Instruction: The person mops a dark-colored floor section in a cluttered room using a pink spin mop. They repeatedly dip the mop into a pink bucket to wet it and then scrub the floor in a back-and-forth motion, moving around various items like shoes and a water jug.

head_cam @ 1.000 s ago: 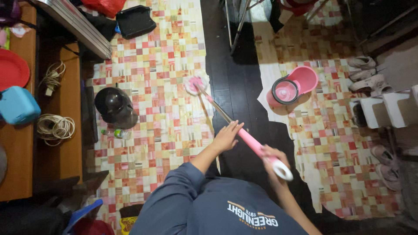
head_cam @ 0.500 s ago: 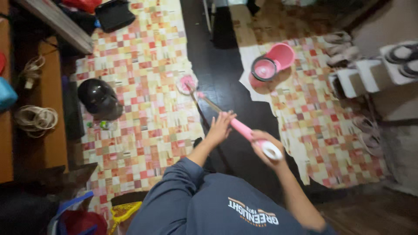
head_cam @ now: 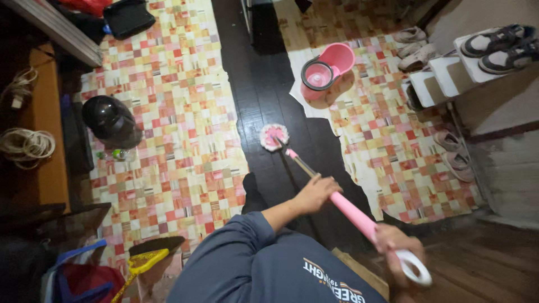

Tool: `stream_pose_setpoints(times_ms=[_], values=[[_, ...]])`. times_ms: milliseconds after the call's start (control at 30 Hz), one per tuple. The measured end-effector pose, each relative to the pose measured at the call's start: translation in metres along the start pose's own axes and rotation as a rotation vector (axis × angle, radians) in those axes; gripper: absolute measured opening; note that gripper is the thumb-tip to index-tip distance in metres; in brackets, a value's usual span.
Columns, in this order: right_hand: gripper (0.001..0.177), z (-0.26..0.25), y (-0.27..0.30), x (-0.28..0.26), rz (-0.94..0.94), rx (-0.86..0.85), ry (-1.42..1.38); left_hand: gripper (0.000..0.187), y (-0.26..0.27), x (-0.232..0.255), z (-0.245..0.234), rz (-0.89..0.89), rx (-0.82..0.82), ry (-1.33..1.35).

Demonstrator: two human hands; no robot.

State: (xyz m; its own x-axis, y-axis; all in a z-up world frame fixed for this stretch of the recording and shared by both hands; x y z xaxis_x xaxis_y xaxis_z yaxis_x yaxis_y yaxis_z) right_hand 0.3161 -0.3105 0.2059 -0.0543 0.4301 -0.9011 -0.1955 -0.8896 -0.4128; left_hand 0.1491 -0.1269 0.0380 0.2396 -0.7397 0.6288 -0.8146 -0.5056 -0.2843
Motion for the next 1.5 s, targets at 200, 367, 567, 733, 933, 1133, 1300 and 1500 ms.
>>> stream_pose_setpoints(times_ms=[200,367,567,733,933,1133,1300,1500], values=[[0.017,0.051,-0.070,0.115,-0.069,-0.142,0.314,0.080,0.010,-0.004,-0.057,-0.207,0.177,-0.025],[0.017,0.096,-0.120,0.204,-0.012,-0.281,0.223,0.081,0.024,-0.031,-0.064,-0.460,0.205,0.156],[0.023,0.074,-0.104,0.171,0.016,-0.286,0.296,0.080,0.029,-0.027,-0.061,-0.231,0.284,-0.082],[0.024,-0.037,-0.042,0.087,0.184,-0.219,0.467,0.081,-0.009,0.006,-0.006,-0.094,-0.074,0.205],[0.037,-0.162,0.051,-0.029,0.147,-0.291,0.372,0.099,-0.022,0.076,0.044,0.330,-0.321,0.326],[0.027,-0.153,0.031,-0.022,-0.014,-0.270,-0.069,0.099,-0.018,0.074,0.040,0.253,-0.370,0.318],[0.017,-0.047,-0.032,0.048,-0.050,-0.151,0.227,0.103,-0.005,0.032,0.002,-0.250,-0.240,0.458],[0.020,0.015,-0.139,0.196,0.019,-0.157,0.447,0.099,0.020,0.013,-0.039,-0.334,-0.076,0.315]])
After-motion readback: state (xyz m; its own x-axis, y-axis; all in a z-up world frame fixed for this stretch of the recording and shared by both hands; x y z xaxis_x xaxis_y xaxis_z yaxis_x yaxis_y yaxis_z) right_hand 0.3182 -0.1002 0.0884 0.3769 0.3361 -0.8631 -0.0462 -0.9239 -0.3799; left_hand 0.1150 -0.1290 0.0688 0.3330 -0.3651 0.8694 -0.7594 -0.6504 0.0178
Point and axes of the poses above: each hand's wrist, its own y-axis away from the middle knuckle, its own z-axis out of the palm, x = y × z, the point moved 4 cm from there along -y, towards the middle knuckle, and after that the axes turned 2 degrees about -x, right-handed, at the moved point
